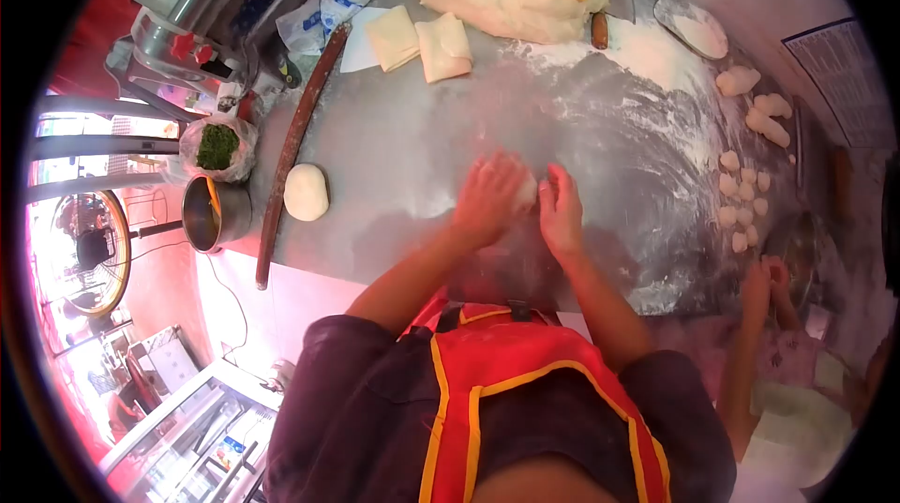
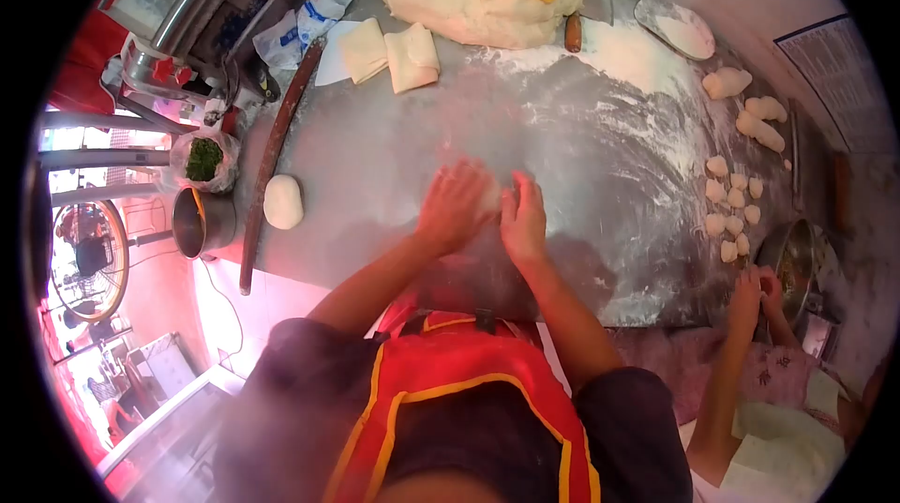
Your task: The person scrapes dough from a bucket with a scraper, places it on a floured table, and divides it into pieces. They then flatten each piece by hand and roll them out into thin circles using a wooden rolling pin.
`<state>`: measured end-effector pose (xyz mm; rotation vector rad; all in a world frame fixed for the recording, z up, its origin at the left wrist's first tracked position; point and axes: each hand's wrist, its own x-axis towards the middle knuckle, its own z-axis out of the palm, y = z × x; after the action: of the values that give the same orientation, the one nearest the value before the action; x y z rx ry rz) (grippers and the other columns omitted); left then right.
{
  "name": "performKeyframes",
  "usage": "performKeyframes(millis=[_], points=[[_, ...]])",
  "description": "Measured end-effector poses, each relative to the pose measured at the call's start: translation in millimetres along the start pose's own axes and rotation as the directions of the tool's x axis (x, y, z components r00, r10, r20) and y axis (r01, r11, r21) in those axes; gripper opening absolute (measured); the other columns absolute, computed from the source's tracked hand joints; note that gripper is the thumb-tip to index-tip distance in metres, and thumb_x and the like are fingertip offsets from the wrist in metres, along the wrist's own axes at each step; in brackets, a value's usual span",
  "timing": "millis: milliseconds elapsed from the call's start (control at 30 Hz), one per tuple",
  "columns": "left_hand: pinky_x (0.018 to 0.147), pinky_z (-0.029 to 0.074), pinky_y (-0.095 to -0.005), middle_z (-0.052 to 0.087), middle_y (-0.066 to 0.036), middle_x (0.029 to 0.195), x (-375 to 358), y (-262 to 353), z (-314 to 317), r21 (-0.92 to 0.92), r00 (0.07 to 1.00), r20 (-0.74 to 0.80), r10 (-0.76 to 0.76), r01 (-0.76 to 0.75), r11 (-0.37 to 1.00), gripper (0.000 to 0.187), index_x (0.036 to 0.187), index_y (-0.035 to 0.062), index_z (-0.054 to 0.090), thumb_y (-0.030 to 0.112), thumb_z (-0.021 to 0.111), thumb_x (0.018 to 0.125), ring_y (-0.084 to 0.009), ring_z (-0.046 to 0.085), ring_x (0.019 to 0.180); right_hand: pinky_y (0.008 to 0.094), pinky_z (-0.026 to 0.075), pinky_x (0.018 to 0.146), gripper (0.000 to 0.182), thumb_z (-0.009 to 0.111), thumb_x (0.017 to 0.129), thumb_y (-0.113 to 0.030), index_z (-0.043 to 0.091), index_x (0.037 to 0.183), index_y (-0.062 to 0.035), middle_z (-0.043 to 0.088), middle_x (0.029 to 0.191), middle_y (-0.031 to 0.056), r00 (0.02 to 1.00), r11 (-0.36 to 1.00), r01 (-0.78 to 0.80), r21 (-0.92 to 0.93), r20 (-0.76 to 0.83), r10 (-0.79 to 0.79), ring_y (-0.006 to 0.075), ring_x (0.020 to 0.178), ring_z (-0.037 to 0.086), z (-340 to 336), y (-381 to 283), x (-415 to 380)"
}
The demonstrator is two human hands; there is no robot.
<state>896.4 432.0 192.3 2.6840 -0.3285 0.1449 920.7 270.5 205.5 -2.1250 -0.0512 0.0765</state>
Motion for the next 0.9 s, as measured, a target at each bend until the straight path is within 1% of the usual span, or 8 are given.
performKeyframes(millis=[100,133,300,367,500,700,800,900], points=[[0.113,0.027,-0.0573,0.041,-0.010,0.149,1.2,8.0,10.2,0.109,0.999,-0.022,0.033,-0.030,0.994,0.057,0.137,0.0162,0.049,0.041,0.063,0.088,-0.0331,0.031,0.141,0.0401,0.050,0.088,0.036,0.057,0.094,-0.014,0.051,0.127,-0.0005,0.057,0.119,0.0194,1.000,0.999,0.029,0.015,0.004,-0.029,0.0325,0.104,0.060,6.3,-9.4,19.1],[0.112,0.026,-0.0598,0.040,-0.008,0.148,1.6,8.9,12.3,0.115,0.999,-0.042,0.019,-0.014,0.993,0.058,0.136,0.0215,0.050,0.044,0.065,0.085,-0.0325,0.031,0.141,0.0396,0.051,0.087,0.036,0.058,0.094,-0.014,0.051,0.127,-0.0004,0.058,0.119,0.0194,0.999,0.999,0.052,0.012,-0.014,-0.052,0.0324,0.104,0.060,8.5,-2.8,28.7],[0.112,0.027,-0.0587,0.043,-0.008,0.144,-0.9,1.4,0.0,0.026,0.999,0.028,0.044,-0.045,0.999,0.066,0.136,0.0275,0.051,0.048,0.072,0.077,-0.0348,0.033,0.138,0.0371,0.052,0.090,0.039,0.059,0.091,-0.012,0.052,0.127,0.0002,0.062,0.117,0.0210,0.995,0.993,0.102,0.058,-0.009,-0.102,0.0317,0.108,0.063,30.3,-7.3,101.7],[0.112,0.027,-0.0585,0.043,-0.008,0.144,-5.5,-8.4,0.7,0.014,0.996,0.045,0.084,-0.084,0.996,0.066,0.135,0.0276,0.051,0.047,0.073,0.076,-0.0345,0.033,0.138,0.0376,0.051,0.091,0.042,0.062,0.088,-0.016,0.054,0.125,0.0021,0.063,0.116,0.0224,0.997,0.992,0.048,0.120,0.055,-0.055,0.0320,0.109,0.063,55.7,-14.0,138.4],[0.112,0.026,-0.0591,0.043,-0.009,0.144,-21.1,-53.5,-19.4,0.072,0.992,0.049,-0.120,0.116,0.991,0.066,0.136,0.0269,0.052,0.046,0.073,0.076,-0.0342,0.034,0.138,0.0345,0.052,0.089,0.048,0.068,0.085,-0.017,0.055,0.126,0.0054,0.066,0.116,0.0196,0.982,0.978,-0.133,0.161,0.157,0.108,0.0240,0.105,0.065,123.1,-41.9,214.6],[0.112,0.023,-0.0608,0.041,-0.011,0.147,-17.9,-148.6,-78.4,0.229,0.879,-0.158,-0.451,0.477,0.849,0.063,0.137,0.0199,0.051,0.048,0.068,0.083,-0.0365,0.033,0.138,0.0370,0.052,0.062,0.038,0.077,0.076,-0.020,0.066,0.103,0.0043,0.069,0.095,0.0138,0.922,0.966,-0.219,-0.137,0.294,0.251,0.0229,0.078,0.069,177.0,-77.2,269.2],[0.111,0.023,-0.0621,0.042,-0.015,0.146,3.2,-154.9,-88.3,0.245,0.813,-0.269,-0.517,0.577,0.779,0.063,0.137,0.0135,0.049,0.046,0.066,0.087,-0.0377,0.033,0.138,0.0351,0.051,0.058,0.033,0.077,0.076,-0.020,0.066,0.098,0.0033,0.069,0.089,0.0124,0.932,0.952,-0.248,0.178,0.314,0.184,0.0199,0.070,0.066,180.7,-61.4,269.7],[0.111,0.022,-0.0627,0.043,-0.019,0.144,24.0,-139.1,-80.8,0.170,0.835,-0.276,-0.476,0.530,0.831,0.060,0.137,0.0083,0.047,0.041,0.064,0.090,-0.0390,0.035,0.137,0.0323,0.052,0.057,0.036,0.076,0.077,-0.019,0.065,0.102,0.0033,0.069,0.088,0.0112,0.900,0.937,-0.250,0.245,0.415,0.132,0.0184,0.067,0.064,129.4,-60.3,241.1]])
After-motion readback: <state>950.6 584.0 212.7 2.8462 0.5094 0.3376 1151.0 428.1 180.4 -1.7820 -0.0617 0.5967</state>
